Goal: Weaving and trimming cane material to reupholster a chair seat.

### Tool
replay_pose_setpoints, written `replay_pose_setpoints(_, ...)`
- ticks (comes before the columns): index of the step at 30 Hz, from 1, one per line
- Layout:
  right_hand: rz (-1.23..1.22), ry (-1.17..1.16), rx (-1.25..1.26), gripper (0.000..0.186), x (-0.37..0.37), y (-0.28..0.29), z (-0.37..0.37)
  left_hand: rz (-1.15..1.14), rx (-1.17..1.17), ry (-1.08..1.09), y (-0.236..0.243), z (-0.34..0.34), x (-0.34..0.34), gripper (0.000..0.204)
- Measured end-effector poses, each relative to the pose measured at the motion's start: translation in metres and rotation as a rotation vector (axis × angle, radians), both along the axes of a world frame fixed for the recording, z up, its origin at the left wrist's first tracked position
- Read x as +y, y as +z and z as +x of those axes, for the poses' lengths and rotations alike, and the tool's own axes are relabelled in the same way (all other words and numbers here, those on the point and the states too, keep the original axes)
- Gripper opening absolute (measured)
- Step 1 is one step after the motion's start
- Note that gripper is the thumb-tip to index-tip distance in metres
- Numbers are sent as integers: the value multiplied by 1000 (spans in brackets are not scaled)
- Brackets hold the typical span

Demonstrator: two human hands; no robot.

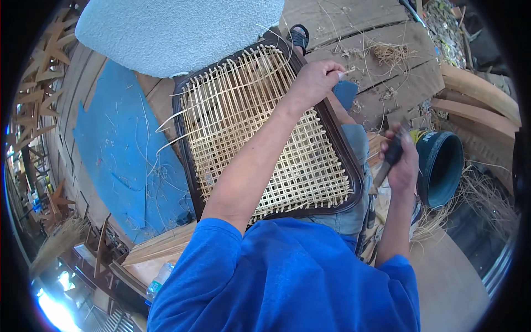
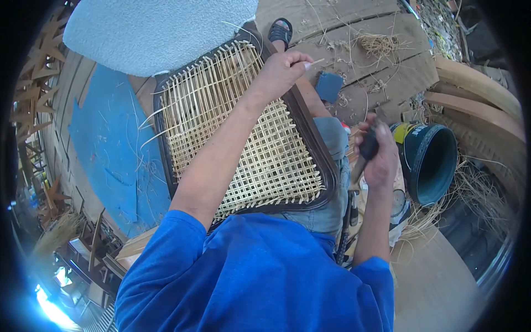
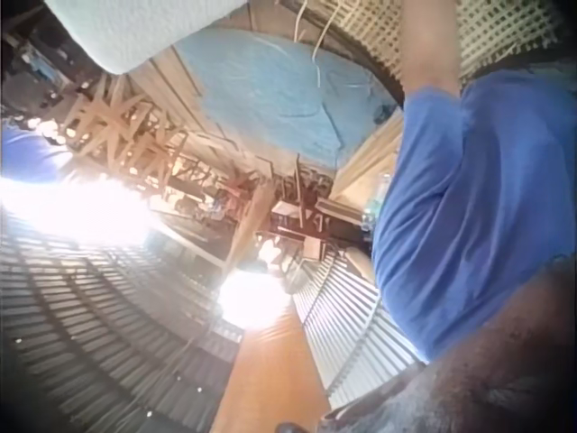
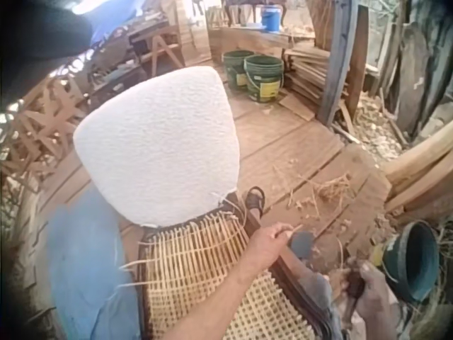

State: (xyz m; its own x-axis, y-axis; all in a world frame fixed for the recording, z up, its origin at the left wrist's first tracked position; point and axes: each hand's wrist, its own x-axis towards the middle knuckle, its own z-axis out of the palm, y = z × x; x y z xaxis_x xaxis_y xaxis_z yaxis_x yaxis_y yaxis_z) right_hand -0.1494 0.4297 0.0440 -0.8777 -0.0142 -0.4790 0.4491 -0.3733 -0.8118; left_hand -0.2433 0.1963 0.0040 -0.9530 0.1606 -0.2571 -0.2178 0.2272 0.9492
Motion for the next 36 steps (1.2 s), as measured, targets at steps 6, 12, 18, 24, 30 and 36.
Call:
replay_pose_setpoints(6, 183, 251, 70, 31, -29, -26, -47, 152, 158, 57, -14, -4, 3, 19)
replay_pose_setpoints(12, 202, 285, 130, 31, -55, -33, -70, 136, -53, 63, -8, -5, 2, 19)
replay_pose_setpoints(18, 669, 174, 111, 29, -23, -16, -32, -492, 606, 63, -21, -1, 0, 17)
replay_pose_setpoints(24, 1002, 263, -4, 33, 34, -14, 110, -185, 30, 179, -14, 0, -5, 18)
replay_pose_setpoints(30, 1178, 119, -251, 32, 58, -29, 218, 313, -200, 182, -28, -14, -5, 16)
replay_pose_setpoints(36, 1145, 70, -241, 32, 43, -27, 184, -452, 259, 64, -22, 10, -1, 16)
